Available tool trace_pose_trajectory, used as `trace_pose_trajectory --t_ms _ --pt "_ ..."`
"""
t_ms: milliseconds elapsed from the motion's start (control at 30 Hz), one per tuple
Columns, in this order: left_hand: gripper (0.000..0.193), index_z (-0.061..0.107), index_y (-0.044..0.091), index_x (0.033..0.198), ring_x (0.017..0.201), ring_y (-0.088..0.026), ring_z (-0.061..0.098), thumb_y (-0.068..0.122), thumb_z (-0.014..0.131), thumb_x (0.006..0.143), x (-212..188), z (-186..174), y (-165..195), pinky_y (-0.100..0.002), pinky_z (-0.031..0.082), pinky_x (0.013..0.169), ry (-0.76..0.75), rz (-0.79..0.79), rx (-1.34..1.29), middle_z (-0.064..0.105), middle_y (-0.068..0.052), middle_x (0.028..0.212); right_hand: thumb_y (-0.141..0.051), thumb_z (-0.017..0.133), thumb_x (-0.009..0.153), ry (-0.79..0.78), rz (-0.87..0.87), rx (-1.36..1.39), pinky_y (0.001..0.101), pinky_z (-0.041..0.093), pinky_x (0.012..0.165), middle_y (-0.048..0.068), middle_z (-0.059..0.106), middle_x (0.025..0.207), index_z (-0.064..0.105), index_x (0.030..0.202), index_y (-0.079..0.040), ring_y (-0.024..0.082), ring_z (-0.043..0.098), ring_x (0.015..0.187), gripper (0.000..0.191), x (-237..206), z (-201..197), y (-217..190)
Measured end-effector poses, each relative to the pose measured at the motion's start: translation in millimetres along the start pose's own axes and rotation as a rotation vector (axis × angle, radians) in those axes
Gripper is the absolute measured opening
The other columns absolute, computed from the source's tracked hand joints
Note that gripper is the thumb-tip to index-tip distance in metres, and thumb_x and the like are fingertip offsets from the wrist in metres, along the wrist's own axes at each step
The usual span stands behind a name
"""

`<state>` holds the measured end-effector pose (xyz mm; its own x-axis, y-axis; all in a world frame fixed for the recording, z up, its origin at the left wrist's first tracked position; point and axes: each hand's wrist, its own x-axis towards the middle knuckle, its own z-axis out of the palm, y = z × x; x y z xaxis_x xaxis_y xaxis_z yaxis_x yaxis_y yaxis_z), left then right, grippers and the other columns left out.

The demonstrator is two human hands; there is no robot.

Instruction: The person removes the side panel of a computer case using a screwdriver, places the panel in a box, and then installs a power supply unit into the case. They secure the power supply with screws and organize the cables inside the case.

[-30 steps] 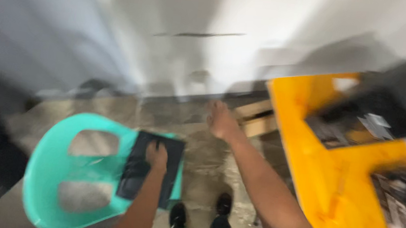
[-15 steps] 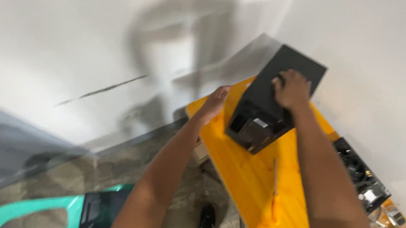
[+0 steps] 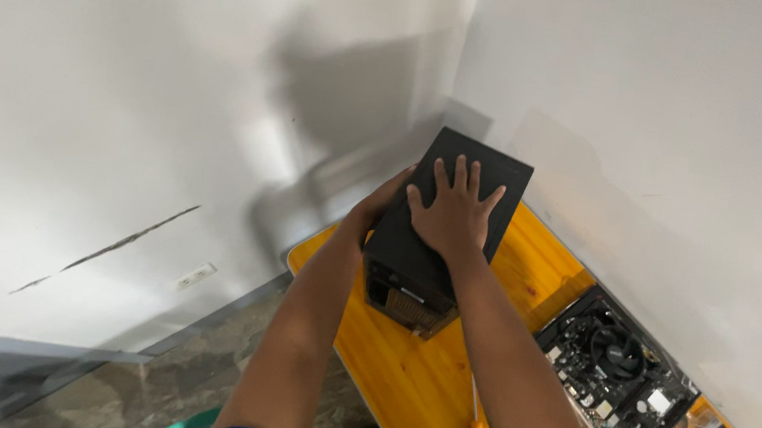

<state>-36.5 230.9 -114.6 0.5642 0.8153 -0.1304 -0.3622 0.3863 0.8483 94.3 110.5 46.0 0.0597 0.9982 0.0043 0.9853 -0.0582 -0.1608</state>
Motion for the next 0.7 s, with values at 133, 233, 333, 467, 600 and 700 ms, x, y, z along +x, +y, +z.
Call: trace_pose_trajectory --t_ms 133,233,333,467,600,700 --pt "0.061 0.05 0.007 0.149 0.126 -0.026 0.057 0.05 0.043 0.106 18 -3 3 -0.039 0.049 0.105 0.102 -0.014 0.13 0.056 -0.016 0.144 -0.069 0.03 0.096 -0.041 0.018 -0.01 0.0721 -0.001 0.118 0.007 0.013 0.17 0.025 0.161 -0.026 0.032 0.005 0.157 0.077 4 -1 -1" --pt "0.064 0.048 0.003 0.147 0.127 -0.03 0.056 0.052 0.043 0.106 3 -8 -4 -0.041 0.049 0.106 0.163 -0.035 0.232 0.054 -0.019 0.143 -0.068 0.029 0.097 -0.037 0.023 -0.021 0.0725 -0.001 0.117 0.007 0.013 0.17 0.024 0.161 -0.026 0.032 0.005 0.157 0.077 4 3 -4" --pt "0.072 0.047 0.003 0.149 0.134 -0.029 0.053 0.059 0.044 0.104 -36 -10 -5 -0.039 0.044 0.112 0.141 0.022 0.392 0.054 -0.019 0.147 -0.068 0.03 0.097 -0.041 0.029 -0.023 0.0724 -0.002 0.117 0.007 0.012 0.17 0.024 0.161 -0.025 0.031 0.004 0.157 0.078 3 5 -7" --pt "0.091 0.039 0.01 0.159 0.137 -0.028 0.047 0.072 0.037 0.093 -95 7 14 -0.041 0.037 0.111 0.153 -0.089 0.38 0.048 -0.017 0.152 -0.067 0.029 0.097 -0.048 0.034 -0.006 0.0725 -0.003 0.117 0.007 0.011 0.17 0.023 0.162 -0.024 0.031 0.003 0.157 0.078 3 5 -13" --pt "0.103 0.019 0.003 0.162 0.149 -0.03 0.038 0.065 0.062 0.092 -166 13 31 -0.041 0.029 0.122 -0.057 -0.011 0.748 0.037 -0.022 0.161 -0.066 0.031 0.098 -0.025 0.023 0.01 0.0732 -0.001 0.118 0.009 0.013 0.171 0.025 0.162 -0.023 0.031 0.004 0.158 0.078 -2 5 -14" --pt "0.106 0.01 0.002 0.16 0.149 -0.034 0.029 0.043 0.078 0.089 -208 3 35 -0.045 0.026 0.119 -0.19 -0.072 0.781 0.028 -0.022 0.162 -0.065 0.03 0.098 -0.021 0.001 0.025 0.0747 -0.003 0.116 0.01 0.012 0.17 0.025 0.162 -0.022 0.032 0.003 0.157 0.077 -2 8 -14"
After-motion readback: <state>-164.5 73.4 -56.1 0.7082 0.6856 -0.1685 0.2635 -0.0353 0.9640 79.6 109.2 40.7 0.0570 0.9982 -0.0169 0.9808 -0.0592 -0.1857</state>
